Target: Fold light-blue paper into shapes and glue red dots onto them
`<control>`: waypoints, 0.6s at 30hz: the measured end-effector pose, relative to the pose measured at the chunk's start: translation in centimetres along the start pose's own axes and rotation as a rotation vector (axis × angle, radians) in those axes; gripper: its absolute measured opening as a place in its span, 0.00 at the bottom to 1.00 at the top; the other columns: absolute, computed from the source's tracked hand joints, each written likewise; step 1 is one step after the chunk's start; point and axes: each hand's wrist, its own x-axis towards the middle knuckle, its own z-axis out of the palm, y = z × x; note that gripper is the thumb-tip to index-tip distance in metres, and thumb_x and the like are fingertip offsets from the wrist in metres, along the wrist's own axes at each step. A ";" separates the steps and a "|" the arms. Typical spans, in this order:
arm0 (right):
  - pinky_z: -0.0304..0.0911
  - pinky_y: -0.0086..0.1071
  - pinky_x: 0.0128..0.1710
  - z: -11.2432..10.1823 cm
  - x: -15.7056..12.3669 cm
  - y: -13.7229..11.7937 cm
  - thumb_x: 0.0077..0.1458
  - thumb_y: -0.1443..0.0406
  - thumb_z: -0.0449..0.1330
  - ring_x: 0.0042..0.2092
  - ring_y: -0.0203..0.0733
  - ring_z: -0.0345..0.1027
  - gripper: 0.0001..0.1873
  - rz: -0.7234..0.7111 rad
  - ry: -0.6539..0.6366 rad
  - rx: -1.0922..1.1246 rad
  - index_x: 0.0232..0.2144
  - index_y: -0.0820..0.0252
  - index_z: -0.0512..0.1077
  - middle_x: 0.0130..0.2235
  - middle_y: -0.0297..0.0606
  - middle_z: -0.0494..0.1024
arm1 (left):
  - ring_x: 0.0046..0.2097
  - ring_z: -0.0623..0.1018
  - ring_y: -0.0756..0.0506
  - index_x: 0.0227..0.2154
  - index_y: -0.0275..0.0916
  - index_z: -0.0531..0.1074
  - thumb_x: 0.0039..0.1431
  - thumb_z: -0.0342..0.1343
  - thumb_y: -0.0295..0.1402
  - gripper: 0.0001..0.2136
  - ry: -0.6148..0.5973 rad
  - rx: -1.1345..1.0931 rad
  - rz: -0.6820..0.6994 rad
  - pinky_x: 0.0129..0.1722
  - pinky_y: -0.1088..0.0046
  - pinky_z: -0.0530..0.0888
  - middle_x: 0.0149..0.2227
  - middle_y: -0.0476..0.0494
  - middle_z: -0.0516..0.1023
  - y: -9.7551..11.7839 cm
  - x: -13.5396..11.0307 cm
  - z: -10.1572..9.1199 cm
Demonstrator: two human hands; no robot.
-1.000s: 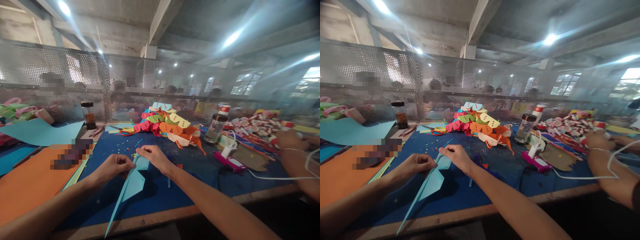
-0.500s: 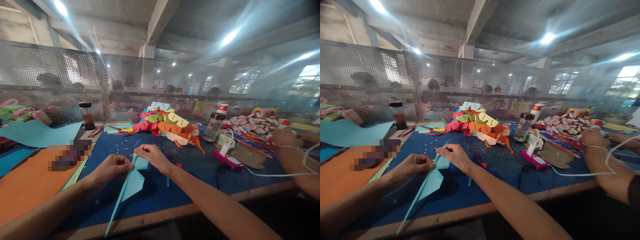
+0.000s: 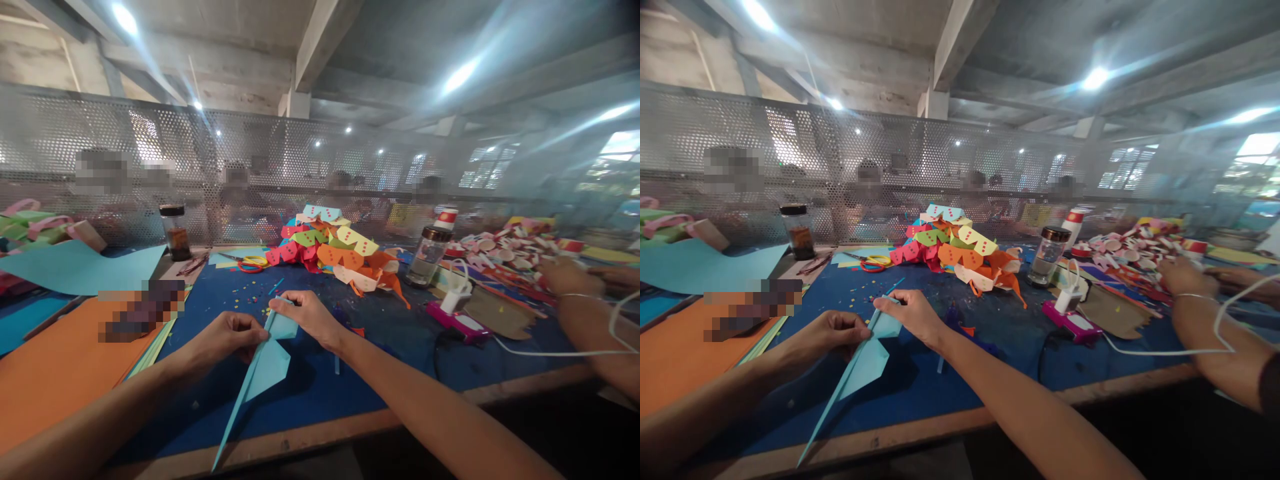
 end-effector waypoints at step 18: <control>0.54 0.28 0.25 0.1 0.1 0.2 0.54 0.48 0.62 0.24 0.33 0.58 0.22 -0.071 0.024 -0.068 0.25 0.62 0.73 0.22 0.30 0.69 | 0.22 0.68 0.51 0.21 0.37 0.74 0.41 0.69 0.46 0.16 -0.014 -0.019 -0.009 0.26 0.74 0.67 0.18 0.54 0.68 0.2 -0.2 0.3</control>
